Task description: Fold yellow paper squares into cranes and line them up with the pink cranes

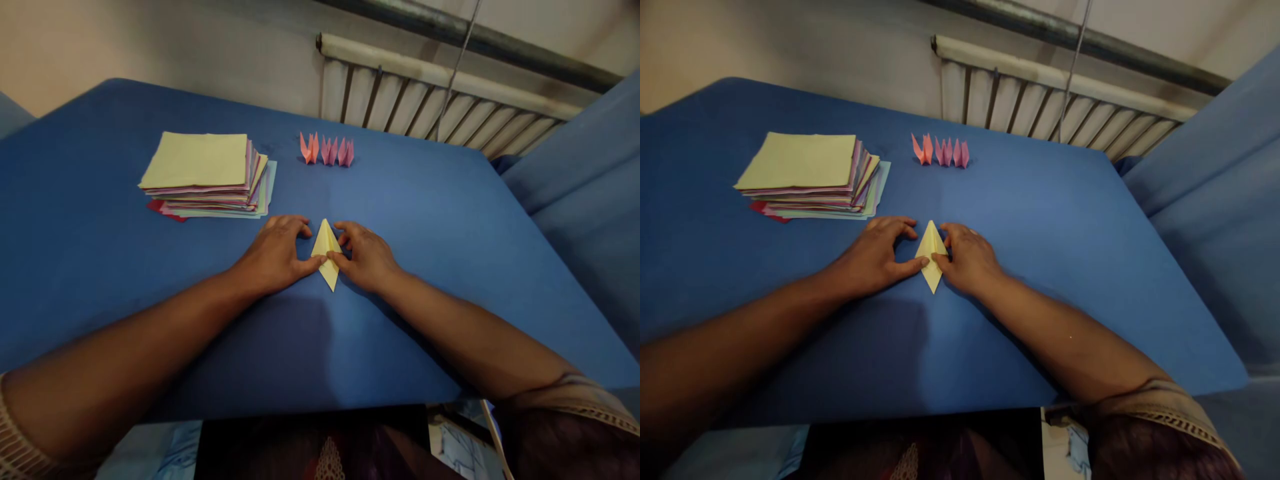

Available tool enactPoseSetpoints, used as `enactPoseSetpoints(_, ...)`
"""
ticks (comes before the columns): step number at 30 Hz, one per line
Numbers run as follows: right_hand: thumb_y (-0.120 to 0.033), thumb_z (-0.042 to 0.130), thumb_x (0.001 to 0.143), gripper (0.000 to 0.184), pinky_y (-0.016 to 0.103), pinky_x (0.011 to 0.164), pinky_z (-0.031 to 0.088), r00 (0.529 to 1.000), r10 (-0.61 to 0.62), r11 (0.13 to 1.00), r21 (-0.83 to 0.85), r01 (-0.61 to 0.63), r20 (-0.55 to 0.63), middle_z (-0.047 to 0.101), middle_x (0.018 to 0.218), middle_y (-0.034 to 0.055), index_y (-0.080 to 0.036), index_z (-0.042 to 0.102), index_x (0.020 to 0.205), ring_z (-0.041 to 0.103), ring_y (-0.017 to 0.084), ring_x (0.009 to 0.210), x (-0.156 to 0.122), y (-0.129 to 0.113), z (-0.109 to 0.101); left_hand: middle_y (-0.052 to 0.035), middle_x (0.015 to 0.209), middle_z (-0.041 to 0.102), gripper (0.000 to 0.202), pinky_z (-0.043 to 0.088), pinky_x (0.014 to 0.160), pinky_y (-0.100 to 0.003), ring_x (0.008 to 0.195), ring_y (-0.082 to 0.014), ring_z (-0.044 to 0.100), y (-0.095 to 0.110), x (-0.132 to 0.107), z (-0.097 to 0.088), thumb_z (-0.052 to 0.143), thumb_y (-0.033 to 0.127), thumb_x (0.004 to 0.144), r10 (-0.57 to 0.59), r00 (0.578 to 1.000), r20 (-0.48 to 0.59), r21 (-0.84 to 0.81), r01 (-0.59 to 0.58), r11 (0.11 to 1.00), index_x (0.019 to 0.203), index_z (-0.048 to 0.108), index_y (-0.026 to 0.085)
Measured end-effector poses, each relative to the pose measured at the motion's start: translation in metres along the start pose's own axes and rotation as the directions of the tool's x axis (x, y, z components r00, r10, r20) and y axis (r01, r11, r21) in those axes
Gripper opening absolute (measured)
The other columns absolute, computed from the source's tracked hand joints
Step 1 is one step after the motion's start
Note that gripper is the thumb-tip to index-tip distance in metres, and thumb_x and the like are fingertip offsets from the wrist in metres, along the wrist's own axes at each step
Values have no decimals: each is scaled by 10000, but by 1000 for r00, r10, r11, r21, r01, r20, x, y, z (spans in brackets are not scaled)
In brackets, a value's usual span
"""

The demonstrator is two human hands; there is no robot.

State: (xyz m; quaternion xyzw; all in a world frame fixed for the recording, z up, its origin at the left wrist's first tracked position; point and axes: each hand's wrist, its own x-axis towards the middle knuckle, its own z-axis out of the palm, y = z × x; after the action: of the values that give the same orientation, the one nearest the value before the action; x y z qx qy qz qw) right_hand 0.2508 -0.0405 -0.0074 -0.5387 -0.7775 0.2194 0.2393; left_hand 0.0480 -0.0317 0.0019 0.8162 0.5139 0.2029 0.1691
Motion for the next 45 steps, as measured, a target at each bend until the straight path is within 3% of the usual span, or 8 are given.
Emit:
enactPoseSetpoints(4,-207,592,827,409,340,695,493,991,100,970,232,-77,-90,638,823,-11,-219,513,1228,590,147,674,2,4,11,-154,1287,590,518,353,1066,-523,1240,-357,487,6,-1,2,710,546,694,-2,1000,29,-37,3,999,1030,618,162)
enactPoseSetpoints(7,-220,607,802,361,288,591,494,969,222,778,618,-112,-104,620,804,-32,-228,498,1146,574,110,589,3,3,18,-120,1153,652,490,426,987,-479,1106,-307,578,13,-3,2,707,497,715,-54,998,13,-242,56,969,1062,604,166)
enactPoseSetpoints(10,-281,678,766,321,269,538,508,968,248,490,859,-150,27,640,817,-26,-221,506,1031,591,99,557,-1,-5,19,-71,1022,688,485,500,820,-368,908,-221,645,19,-6,1,706,433,729,-189,982,12,-596,159,787,1113,570,171)
enactPoseSetpoints(13,-328,749,723,330,275,544,531,970,173,369,903,-222,168,660,792,-10,-206,553,958,619,109,565,-8,-14,17,-15,839,674,370,469,672,-266,729,-148,619,20,-8,-1,704,414,735,-290,956,43,-783,213,585,994,607,167)
enactPoseSetpoints(25,-457,796,667,332,230,521,411,976,211,501,851,-157,56,590,587,-41,-189,601,667,503,80,521,-6,-12,11,17,676,641,293,410,571,-227,612,-117,554,17,-11,-8,696,447,741,-239,951,195,-758,301,579,813,684,163)
enactPoseSetpoints(34,-541,731,741,398,205,419,280,958,232,404,879,-255,171,532,496,-48,-185,576,654,435,63,419,-7,-8,5,5,689,659,295,429,573,-217,611,-108,574,18,-9,-13,770,413,693,-346,929,135,-776,316,546,794,680,150)
enactPoseSetpoints(41,-549,697,775,392,219,422,286,965,250,445,875,-189,82,496,469,-59,-195,571,663,394,68,413,-8,-8,6,-38,837,713,553,525,678,-267,700,-143,663,14,-7,-12,818,353,670,-359,919,163,-915,277,294,1141,610,152)
enactPoseSetpoints(45,-570,683,771,410,227,420,306,931,359,519,842,-146,-60,498,474,-56,-202,551,650,394,74,413,-4,-7,6,-47,940,716,747,539,754,-289,782,-149,678,18,-8,-10,793,308,701,-321,944,80,-910,201,362,1368,477,189)
